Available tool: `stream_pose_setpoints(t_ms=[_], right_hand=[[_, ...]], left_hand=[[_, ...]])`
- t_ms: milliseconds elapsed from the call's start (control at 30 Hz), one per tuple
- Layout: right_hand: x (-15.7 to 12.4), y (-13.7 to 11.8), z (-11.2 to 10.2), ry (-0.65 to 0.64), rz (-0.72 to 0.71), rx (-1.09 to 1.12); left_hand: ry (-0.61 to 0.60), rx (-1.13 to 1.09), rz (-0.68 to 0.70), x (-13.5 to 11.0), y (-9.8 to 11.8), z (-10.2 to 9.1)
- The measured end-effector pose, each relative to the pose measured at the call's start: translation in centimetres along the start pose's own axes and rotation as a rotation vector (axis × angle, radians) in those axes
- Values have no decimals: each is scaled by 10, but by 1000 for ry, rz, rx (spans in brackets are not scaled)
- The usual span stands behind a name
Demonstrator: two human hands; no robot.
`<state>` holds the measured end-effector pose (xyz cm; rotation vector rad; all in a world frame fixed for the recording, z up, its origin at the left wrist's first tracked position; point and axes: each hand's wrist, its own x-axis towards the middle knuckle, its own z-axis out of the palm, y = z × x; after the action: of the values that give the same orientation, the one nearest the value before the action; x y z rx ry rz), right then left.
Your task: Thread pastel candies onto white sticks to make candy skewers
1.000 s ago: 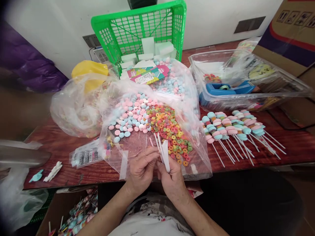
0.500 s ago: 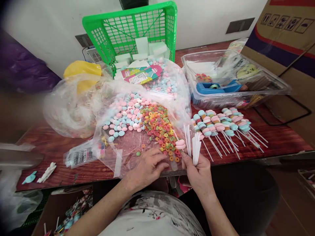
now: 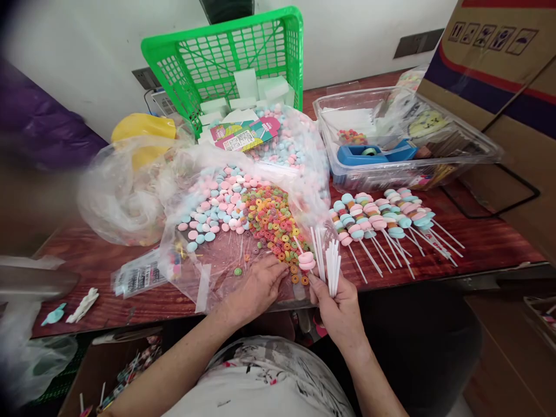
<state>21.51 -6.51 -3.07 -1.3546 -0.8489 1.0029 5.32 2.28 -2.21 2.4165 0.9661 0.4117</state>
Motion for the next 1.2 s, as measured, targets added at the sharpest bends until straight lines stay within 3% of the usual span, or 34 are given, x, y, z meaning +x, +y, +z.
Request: stream_pose_setpoints(t_ms=[100,267,333,400,567,700,967,1133,1200], right_hand=[[-2,-1,-3,-7,-1,-21],[-11,-5,-2,-140,1,-102],[-15,-5,3,-234,30,-126],[-19,-4,10,-309,40,-153],[-20,0,23,-344,-65,-310],[-21,3,27,-296,-53,-314],[-26,18,36,-255,-169,-268],[-19,15,42,-188,-205,-273],[-11,11,45,-177,-242,-307]], left_hand=[[82,-200,-52,-6,0,-1],[178,-1183,-449,-14,-1,-21],[227,-1436,-553,-15,0,-29],[277,-1551,-568,-17,1,-34],[411,-1560,-504,-24,2,-32],[498,-1445,-435,-28,0,-29],[382,-1610,-537,-26,-5,-30],[293,-1597,-505,-29,7,-17],[256,-1513,-482,-28,4,-19]])
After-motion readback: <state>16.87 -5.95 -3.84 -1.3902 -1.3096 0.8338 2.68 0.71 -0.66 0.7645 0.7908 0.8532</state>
